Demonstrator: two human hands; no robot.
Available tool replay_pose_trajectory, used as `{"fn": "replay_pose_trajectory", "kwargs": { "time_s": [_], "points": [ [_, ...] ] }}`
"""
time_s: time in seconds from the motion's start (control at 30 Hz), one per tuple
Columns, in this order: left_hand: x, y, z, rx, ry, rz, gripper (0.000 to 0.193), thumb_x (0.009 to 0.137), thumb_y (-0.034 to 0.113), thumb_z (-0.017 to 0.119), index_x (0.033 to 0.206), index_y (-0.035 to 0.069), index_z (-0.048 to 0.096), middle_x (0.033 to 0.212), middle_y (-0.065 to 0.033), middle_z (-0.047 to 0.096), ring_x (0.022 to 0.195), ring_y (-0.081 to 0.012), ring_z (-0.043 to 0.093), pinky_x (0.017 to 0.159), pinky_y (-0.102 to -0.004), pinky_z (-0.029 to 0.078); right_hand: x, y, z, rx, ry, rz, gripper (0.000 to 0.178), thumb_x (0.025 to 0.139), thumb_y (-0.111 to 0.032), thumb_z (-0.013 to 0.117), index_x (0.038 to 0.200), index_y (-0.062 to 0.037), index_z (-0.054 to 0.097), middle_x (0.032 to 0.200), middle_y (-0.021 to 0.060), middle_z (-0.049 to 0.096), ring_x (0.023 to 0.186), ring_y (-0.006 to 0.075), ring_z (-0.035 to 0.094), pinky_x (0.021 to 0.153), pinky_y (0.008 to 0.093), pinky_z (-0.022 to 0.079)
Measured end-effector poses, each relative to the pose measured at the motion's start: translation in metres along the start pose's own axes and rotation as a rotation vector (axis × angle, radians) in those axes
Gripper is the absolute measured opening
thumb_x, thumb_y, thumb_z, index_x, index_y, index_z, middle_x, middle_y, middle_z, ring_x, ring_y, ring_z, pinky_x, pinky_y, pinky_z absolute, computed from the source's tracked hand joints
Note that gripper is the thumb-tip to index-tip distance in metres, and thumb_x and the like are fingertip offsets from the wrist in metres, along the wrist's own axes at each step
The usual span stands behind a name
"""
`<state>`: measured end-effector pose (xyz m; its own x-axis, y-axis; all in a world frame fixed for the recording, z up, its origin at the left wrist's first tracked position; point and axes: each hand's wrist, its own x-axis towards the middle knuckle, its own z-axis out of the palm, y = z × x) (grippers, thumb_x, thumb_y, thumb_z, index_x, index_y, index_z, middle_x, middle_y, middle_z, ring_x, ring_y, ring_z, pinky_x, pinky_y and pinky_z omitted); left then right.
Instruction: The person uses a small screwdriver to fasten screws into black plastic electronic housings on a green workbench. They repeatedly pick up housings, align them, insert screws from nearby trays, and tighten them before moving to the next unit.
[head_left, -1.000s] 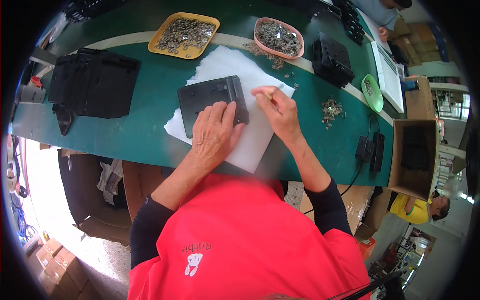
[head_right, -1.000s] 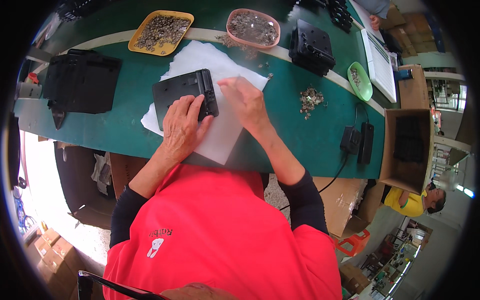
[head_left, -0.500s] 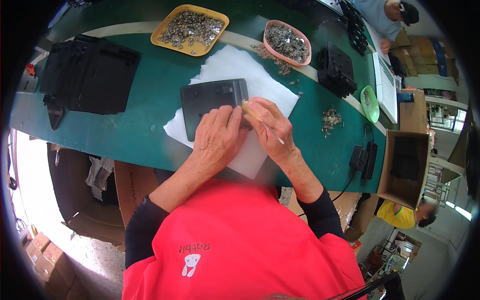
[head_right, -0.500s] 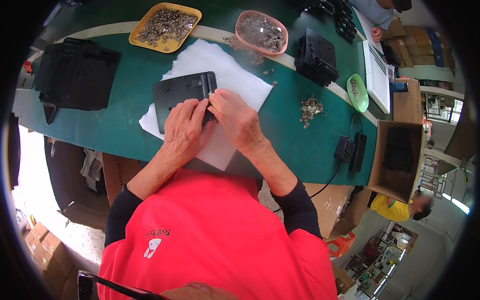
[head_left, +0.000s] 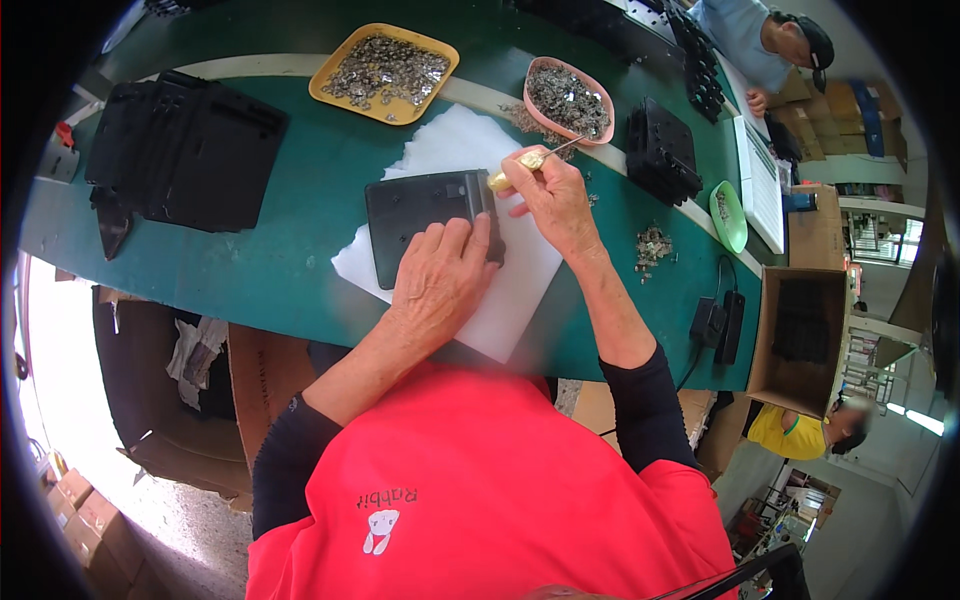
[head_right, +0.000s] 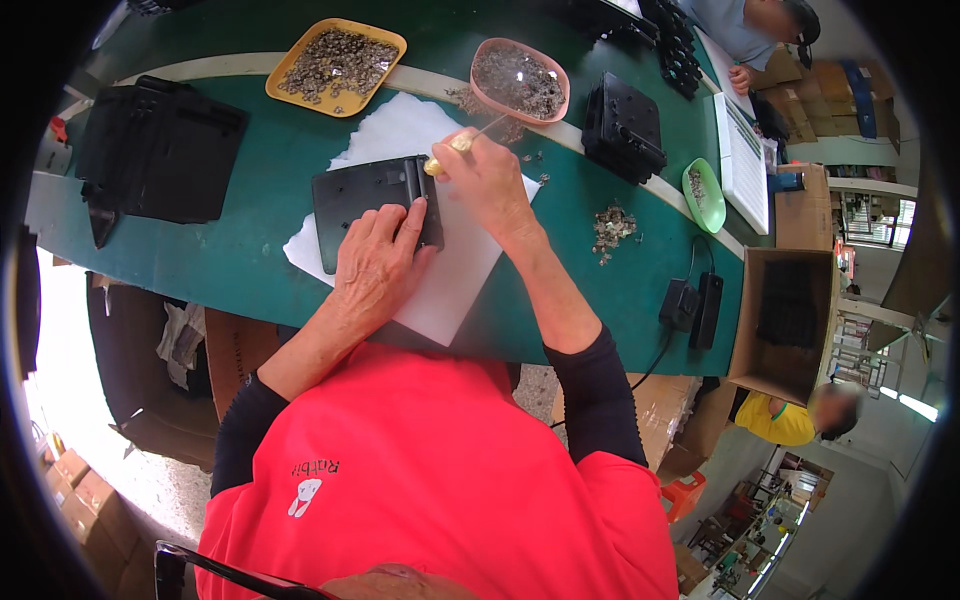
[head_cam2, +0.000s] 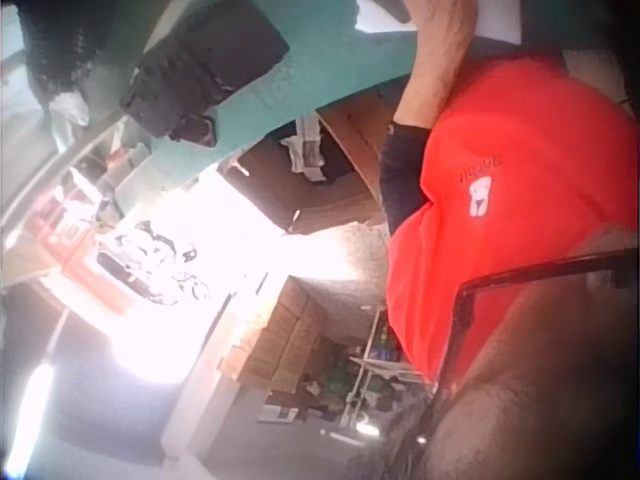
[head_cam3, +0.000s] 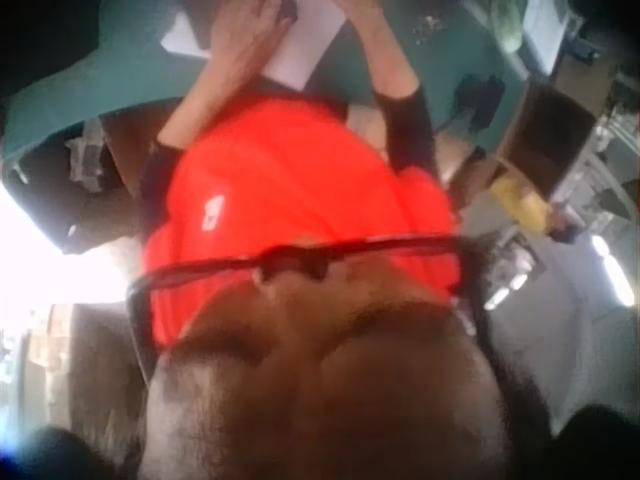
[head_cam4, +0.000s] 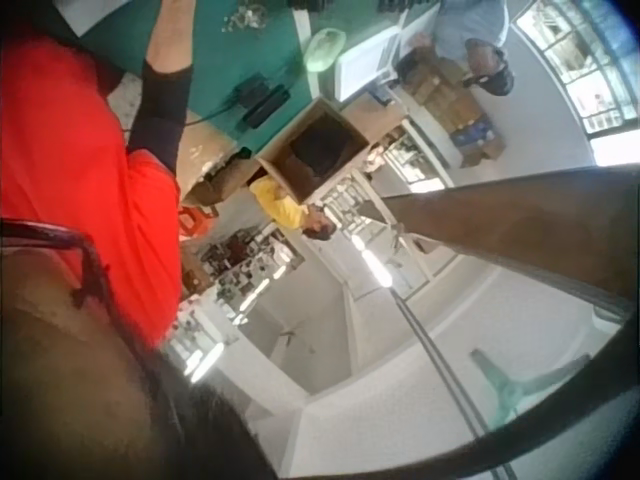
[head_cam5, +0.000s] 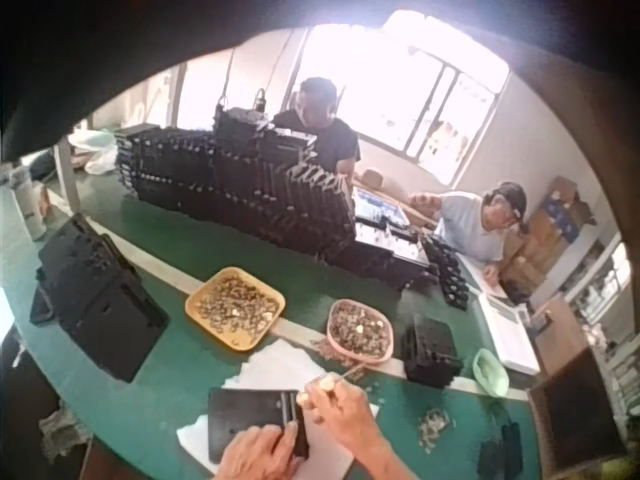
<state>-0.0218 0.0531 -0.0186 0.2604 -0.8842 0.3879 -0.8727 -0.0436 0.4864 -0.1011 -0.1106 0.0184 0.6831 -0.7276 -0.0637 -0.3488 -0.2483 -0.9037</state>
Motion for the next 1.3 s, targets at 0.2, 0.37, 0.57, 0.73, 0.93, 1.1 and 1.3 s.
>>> {"fn": "replay_pose_trajectory", "kwargs": {
  "time_s": [0.2,0.37,0.57,0.73,0.93,1.1,1.3],
  "points": [
    [-0.001,-0.001,-0.002,-0.018,0.011,-0.004,0.057,0.073,0.018,0.076,0.125,0.001,0.056,0.097,-0.0089,0.052,0.083,-0.0247,0.053,0.073,-0.0359,0.045,0.010,0.001,0.016,-0.198,0.129,-0.297,0.027,0.092,-0.024,0.064,0.097,0.0023,0.064,0.080,0.0114,0.068,0.071,0.0170,0.067,0.062,0.0293,0.055],
    [0.001,-0.001,-0.004,-0.030,-0.005,-0.001,0.054,0.075,0.018,0.074,0.124,0.001,0.057,0.096,-0.0087,0.052,0.082,-0.0240,0.052,0.072,-0.0356,0.044,0.040,0.001,0.008,-0.322,-0.050,-0.157,0.033,0.091,-0.028,0.064,0.093,0.0051,0.064,0.079,0.0100,0.068,0.068,0.0143,0.067,0.058,0.0271,0.056],
    [0.000,-0.002,-0.003,-0.049,-0.002,-0.009,0.052,0.077,0.018,0.072,0.123,0.000,0.057,0.096,-0.0086,0.051,0.081,-0.0238,0.052,0.072,-0.0353,0.044,0.073,-0.022,0.000,-0.330,-0.359,0.056,0.040,0.090,-0.033,0.063,0.085,0.0068,0.065,0.079,0.0112,0.069,0.067,0.0150,0.067,0.058,0.0256,0.056],
    [0.001,-0.003,-0.006,-0.072,-0.017,-0.014,0.052,0.077,0.017,0.072,0.123,-0.001,0.057,0.096,-0.0089,0.051,0.081,-0.0237,0.052,0.072,-0.0351,0.044,0.088,-0.027,-0.007,-0.189,-0.507,0.180,0.040,0.087,-0.036,0.066,0.084,0.0034,0.066,0.078,0.0117,0.070,0.066,0.0146,0.067,0.058,0.0257,0.055],
    [0.002,-0.004,-0.007,-0.079,-0.031,-0.004,0.051,0.078,0.017,0.070,0.124,-0.001,0.057,0.096,-0.0089,0.050,0.081,-0.0234,0.052,0.073,-0.0350,0.043,0.081,-0.034,-0.006,-0.325,-0.484,0.079,0.039,0.087,-0.036,0.067,0.083,0.0030,0.065,0.074,0.0122,0.068,0.063,0.0168,0.067,0.056,0.0268,0.053],
    [0.001,-0.002,-0.005,-0.053,-0.021,-0.005,0.050,0.078,0.017,0.069,0.124,-0.001,0.057,0.096,-0.0087,0.050,0.080,-0.0231,0.051,0.072,-0.0348,0.043,0.058,-0.003,0.000,-0.600,-0.201,-0.491,0.026,0.090,-0.025,0.066,0.087,0.0009,0.062,0.064,0.0136,0.063,0.055,0.0263,0.063,0.053,0.0323,0.049],
    [0.000,-0.001,-0.007,-0.023,0.008,0.018,0.050,0.075,0.016,0.071,0.120,-0.002,0.057,0.091,-0.0079,0.049,0.080,-0.0228,0.051,0.070,-0.0347,0.042,0.009,0.013,0.023,-0.557,0.006,-0.595,0.023,0.093,-0.026,0.060,0.088,-0.0034,0.061,0.067,0.0154,0.061,0.063,0.0352,0.060,0.058,0.0412,0.048]
  ]
}}
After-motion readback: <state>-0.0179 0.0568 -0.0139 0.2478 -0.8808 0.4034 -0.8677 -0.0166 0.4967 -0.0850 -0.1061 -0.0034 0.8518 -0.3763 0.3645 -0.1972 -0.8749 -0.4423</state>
